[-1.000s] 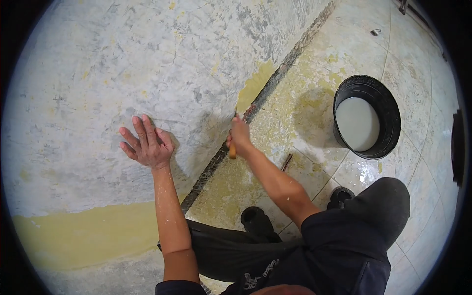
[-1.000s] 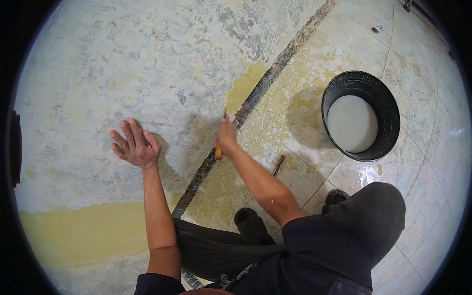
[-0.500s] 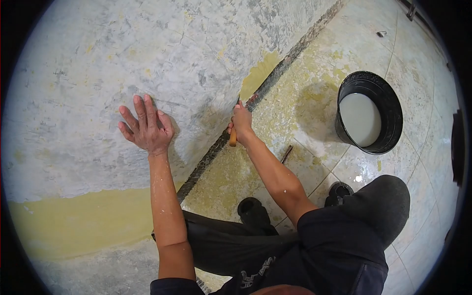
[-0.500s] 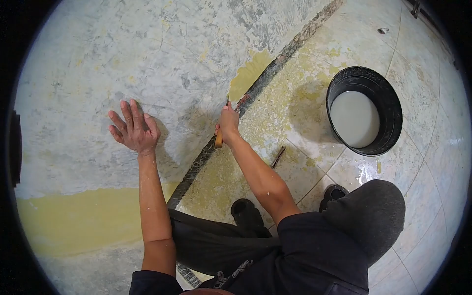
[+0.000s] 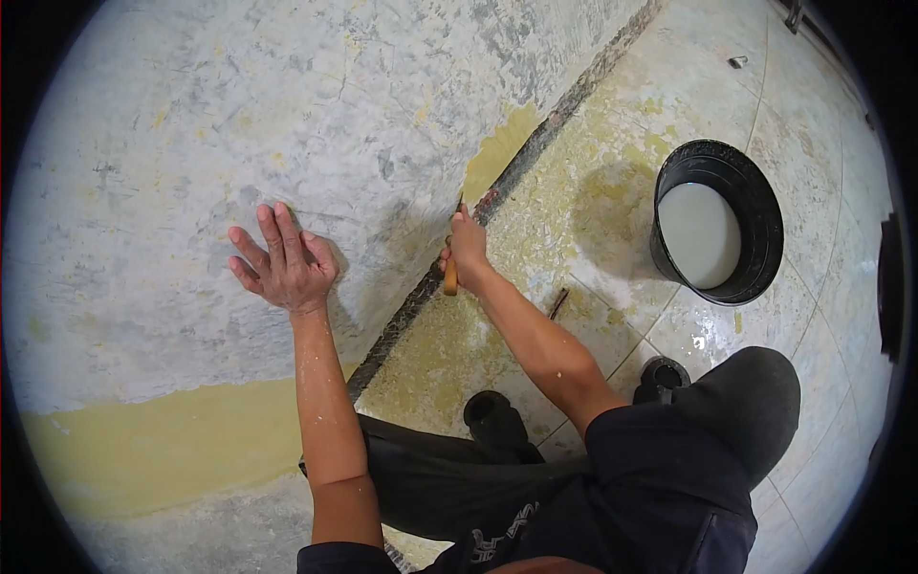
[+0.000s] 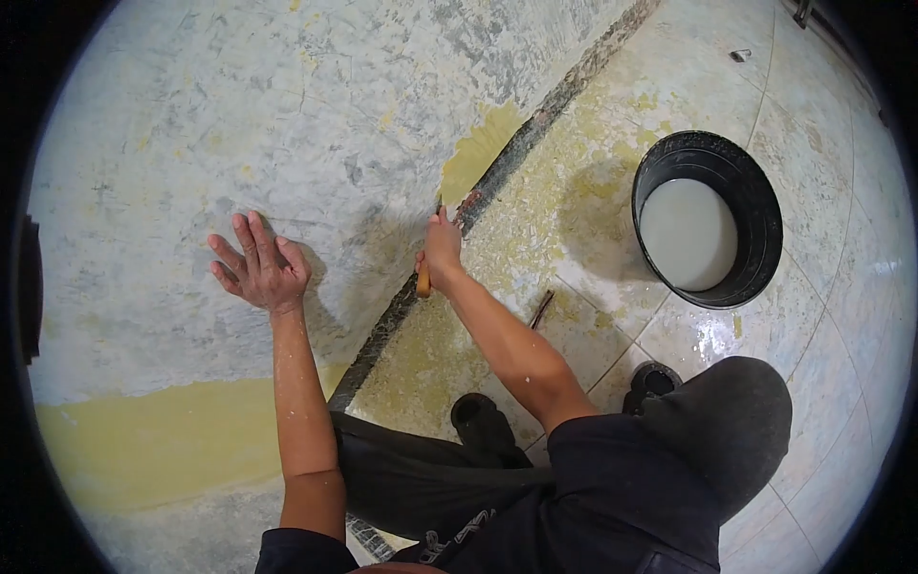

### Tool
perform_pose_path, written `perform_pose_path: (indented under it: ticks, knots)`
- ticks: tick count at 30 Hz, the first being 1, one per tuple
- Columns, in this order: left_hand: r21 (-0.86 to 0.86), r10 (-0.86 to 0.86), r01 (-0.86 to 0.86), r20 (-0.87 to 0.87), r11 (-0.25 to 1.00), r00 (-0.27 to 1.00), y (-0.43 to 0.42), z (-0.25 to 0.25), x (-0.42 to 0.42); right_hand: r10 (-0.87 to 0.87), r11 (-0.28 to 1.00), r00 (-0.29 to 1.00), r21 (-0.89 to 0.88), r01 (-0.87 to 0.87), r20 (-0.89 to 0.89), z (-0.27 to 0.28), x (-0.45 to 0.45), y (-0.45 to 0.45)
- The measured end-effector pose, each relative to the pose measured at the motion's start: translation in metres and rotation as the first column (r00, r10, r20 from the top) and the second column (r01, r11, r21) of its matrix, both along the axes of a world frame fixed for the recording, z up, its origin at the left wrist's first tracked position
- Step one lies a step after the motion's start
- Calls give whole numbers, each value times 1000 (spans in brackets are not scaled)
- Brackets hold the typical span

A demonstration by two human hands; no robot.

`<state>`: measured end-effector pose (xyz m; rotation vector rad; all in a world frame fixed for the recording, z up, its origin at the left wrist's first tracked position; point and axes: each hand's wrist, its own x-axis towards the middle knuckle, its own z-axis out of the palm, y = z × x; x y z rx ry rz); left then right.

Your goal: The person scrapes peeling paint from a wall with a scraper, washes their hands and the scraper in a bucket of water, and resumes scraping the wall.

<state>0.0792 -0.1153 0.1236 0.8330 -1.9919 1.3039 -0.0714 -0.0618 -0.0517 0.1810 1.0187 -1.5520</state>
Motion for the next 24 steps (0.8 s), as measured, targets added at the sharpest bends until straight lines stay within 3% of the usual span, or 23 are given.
perform_pose_path:
  ticks: [3, 6, 9, 15, 18, 21, 24]
  knots:
    - [-5, 17, -17, 14, 1000, 1000, 2, -1, 3, -84, 996, 996, 30, 84, -2, -24, -16, -17]
    - [-20, 17, -17, 6, 1000, 1000, 1, 0, 3, -36, 998, 998, 48, 33, 60, -44, -25, -28]
    - [-30, 15, -15, 1, 999, 1000, -4, 2, -6, -21, 1000, 999, 19, 22, -35, 4, 14, -4]
    - [3, 9, -10, 18, 1000, 1000, 1, 1, 1, 74, 993, 993, -82, -82, -96, 2, 23, 12]
    - [12, 3, -3, 11, 1000, 1000, 2, 1, 3, 4, 999, 996, -44, -8, -89, 0, 22, 3]
    - [10, -9, 9, 1, 1000, 1000, 1, 1, 3, -183, 983, 983, 17, 183, 2, -11, -10, -13]
    - [2, -18, 18, 3, 1000, 1000, -1, -1, 4, -121, 992, 992, 28, 123, -41, -10, -19, -13]
